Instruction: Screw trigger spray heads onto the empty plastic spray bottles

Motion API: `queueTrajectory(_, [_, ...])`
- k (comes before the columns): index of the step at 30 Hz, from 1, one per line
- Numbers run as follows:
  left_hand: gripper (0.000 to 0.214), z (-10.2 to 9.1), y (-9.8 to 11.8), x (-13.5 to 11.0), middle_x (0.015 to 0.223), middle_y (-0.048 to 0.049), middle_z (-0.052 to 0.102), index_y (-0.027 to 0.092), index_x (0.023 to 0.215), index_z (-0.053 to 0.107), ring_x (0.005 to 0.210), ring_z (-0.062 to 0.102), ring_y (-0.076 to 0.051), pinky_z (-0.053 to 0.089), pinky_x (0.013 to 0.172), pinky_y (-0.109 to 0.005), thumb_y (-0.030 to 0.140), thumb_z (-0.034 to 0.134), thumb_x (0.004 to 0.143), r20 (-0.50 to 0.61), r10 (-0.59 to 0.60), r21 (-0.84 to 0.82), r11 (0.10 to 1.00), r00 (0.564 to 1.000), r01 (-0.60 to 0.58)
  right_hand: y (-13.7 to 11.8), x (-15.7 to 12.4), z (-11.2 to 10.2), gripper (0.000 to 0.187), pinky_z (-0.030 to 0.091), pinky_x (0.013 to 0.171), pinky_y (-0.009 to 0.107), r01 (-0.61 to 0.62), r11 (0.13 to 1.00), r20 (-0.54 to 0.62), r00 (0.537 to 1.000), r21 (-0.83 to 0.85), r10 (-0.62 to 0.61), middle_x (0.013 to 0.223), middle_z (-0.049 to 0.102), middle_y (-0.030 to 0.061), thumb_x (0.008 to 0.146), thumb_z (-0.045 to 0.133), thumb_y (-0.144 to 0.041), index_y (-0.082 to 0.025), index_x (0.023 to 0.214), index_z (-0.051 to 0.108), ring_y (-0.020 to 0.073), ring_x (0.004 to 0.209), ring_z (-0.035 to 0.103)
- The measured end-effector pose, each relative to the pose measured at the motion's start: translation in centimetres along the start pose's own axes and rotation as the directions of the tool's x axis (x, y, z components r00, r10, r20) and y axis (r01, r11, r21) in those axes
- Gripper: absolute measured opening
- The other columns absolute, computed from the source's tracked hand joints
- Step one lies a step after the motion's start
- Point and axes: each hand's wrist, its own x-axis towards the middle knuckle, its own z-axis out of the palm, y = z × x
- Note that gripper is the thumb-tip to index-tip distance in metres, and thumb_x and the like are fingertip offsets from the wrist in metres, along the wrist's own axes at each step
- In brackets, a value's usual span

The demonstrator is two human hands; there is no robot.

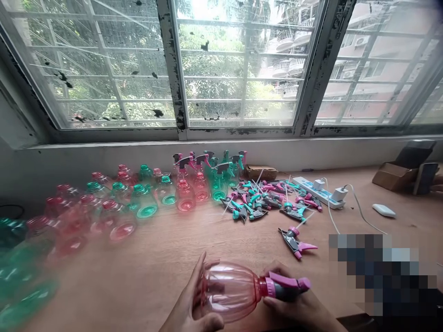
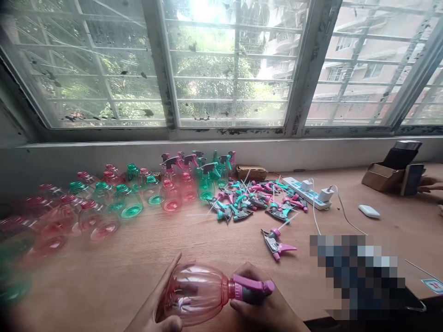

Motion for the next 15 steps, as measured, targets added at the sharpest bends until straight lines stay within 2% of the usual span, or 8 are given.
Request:
queueTrajectory(2, [0.116,-0.3,0.0,0.1,0.145,-0.0197,0.055,0.020,0.157,0.022,0.123,0.061,-0.036,0.047,0.107,-0.046,0.066,0.079,0.067,0.018,-0.042,-0.007,0.999,0.999,0.042,-0.3,0.1,0.0,0.018,0.044,0.063,0.031,0.022,0.998,0.016,1.000,-0.053,-0.021,0.074,0.067,-0.0004,0.067,0.080,-0.026,-0.022,0.080,0.069,0.0214,0.070,0.059])
queueTrajectory(5, [0.099,-0.3,0.2,0.1,0.154,-0.0135,0.049,0.028,0.153,0.032,0.141,0.046,-0.035,0.036,0.119,-0.046,0.052,0.083,0.071,0.022,0.016,0.057,0.998,1.000,-0.017,0.1,0.1,0.2,0.020,0.038,0.054,0.029,0.001,0.999,-0.003,1.000,0.050,-0.001,0.068,0.062,-0.0032,0.069,0.080,-0.033,-0.024,0.078,0.065,0.0172,0.058,0.054])
queueTrajectory(7, [0.098,-0.2,0.3,-0.1,0.163,-0.0078,0.039,0.035,0.155,0.028,0.150,0.034,-0.034,0.027,0.124,-0.047,0.047,0.083,0.074,0.009,0.082,0.153,0.985,0.997,-0.082,0.7,0.1,0.5,0.025,0.035,0.051,0.029,-0.022,0.989,0.003,1.000,0.148,0.022,0.065,0.060,-0.0045,0.072,0.080,-0.040,-0.024,0.079,0.062,0.0152,0.053,0.050])
queueTrajectory(10, [0.098,0.1,0.4,-0.3,0.164,-0.0078,0.036,0.036,0.158,0.018,0.153,0.028,-0.033,0.014,0.128,-0.050,0.048,0.076,0.080,0.009,0.129,0.245,0.961,0.992,-0.127,1.6,-0.1,0.7,0.027,0.034,0.052,0.029,-0.042,0.976,0.018,0.999,0.212,0.039,0.062,0.058,-0.0052,0.075,0.079,-0.043,-0.023,0.081,0.061,0.0145,0.054,0.048])
queueTrajectory(13, [0.107,0.0,0.1,-0.3,0.166,-0.0095,0.030,0.035,0.158,0.018,0.150,0.034,-0.036,0.023,0.125,-0.052,0.053,0.081,0.073,0.024,0.132,0.149,0.980,0.991,-0.134,1.5,-0.1,1.0,0.025,0.035,0.054,0.028,-0.046,0.977,-0.011,0.999,0.208,0.049,0.064,0.059,-0.0052,0.076,0.080,-0.040,-0.023,0.084,0.064,0.0140,0.055,0.049])
queueTrajectory(15, [0.110,-0.1,-0.2,-0.2,0.165,-0.0136,0.031,0.030,0.156,0.025,0.145,0.042,-0.039,0.031,0.122,-0.051,0.057,0.084,0.067,0.004,0.060,0.041,0.997,0.998,-0.060,1.1,0.1,1.2,0.024,0.035,0.053,0.028,-0.030,0.978,-0.041,0.998,0.204,0.039,0.069,0.060,-0.0043,0.074,0.082,-0.038,-0.023,0.084,0.065,0.0138,0.056,0.050])
